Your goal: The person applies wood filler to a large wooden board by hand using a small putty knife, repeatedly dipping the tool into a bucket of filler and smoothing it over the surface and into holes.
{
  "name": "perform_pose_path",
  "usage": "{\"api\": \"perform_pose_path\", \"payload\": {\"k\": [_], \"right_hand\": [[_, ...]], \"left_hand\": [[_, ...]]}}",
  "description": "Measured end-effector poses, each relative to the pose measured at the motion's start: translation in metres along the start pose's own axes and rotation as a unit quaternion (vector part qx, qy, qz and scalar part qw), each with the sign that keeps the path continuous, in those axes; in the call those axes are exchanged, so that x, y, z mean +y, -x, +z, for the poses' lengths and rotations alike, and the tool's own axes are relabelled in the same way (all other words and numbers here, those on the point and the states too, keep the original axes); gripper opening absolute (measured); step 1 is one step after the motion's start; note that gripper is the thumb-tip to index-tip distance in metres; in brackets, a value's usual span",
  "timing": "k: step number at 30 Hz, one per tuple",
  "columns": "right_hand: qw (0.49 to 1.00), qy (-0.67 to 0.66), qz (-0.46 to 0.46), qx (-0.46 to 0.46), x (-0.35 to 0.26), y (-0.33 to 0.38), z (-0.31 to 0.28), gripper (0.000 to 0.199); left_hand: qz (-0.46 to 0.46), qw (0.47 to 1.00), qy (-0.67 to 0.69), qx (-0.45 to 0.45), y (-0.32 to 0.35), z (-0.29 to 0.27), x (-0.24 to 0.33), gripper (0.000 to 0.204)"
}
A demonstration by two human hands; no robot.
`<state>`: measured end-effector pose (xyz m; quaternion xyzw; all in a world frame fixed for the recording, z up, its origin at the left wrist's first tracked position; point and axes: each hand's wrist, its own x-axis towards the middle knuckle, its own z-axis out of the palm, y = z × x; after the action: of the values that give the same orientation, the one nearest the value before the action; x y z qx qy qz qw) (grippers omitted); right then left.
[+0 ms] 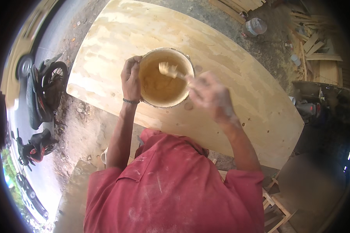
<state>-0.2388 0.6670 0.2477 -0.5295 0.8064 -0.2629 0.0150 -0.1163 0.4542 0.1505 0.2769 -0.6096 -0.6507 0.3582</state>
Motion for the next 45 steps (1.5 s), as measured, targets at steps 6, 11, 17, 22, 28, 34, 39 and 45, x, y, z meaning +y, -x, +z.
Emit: {"api": "perform_pose_path", "payload": {"k": [6,11,17,22,28,34,39,45], "right_hand": [[0.999,0.028,-0.008,-0.016,-0.012,-0.019,0.000,0.023],[0.961,0.170,-0.056,-0.210,-0.014,-0.050,0.033,0.009],[0.931,0.222,-0.073,-0.278,0.011,-0.075,0.122,0.008],[0.929,0.111,0.021,-0.352,0.013,-0.082,0.126,0.015],[0.896,0.040,0.058,-0.438,-0.008,-0.096,0.080,0.027],[0.908,-0.163,0.088,-0.377,0.013,-0.090,0.021,0.034],[0.859,-0.349,0.179,-0.330,0.046,-0.064,-0.027,0.034],[0.770,-0.586,0.219,-0.121,0.095,0.042,-0.089,0.028]], "left_hand": [[-0.011,1.000,0.016,0.000,0.000,0.001,0.002,0.021],[-0.006,1.000,0.026,0.004,0.001,-0.002,-0.007,0.020],[-0.018,0.999,0.034,-0.003,0.001,-0.001,-0.009,0.019],[-0.010,1.000,0.006,0.008,0.001,0.001,-0.004,0.019],[-0.008,1.000,0.000,0.002,0.001,-0.004,-0.008,0.018],[0.012,1.000,-0.017,-0.002,0.000,-0.004,-0.006,0.019],[0.013,1.000,0.002,-0.017,-0.003,-0.004,-0.015,0.021],[-0.022,0.998,0.054,-0.037,0.001,-0.006,-0.016,0.024]]}}
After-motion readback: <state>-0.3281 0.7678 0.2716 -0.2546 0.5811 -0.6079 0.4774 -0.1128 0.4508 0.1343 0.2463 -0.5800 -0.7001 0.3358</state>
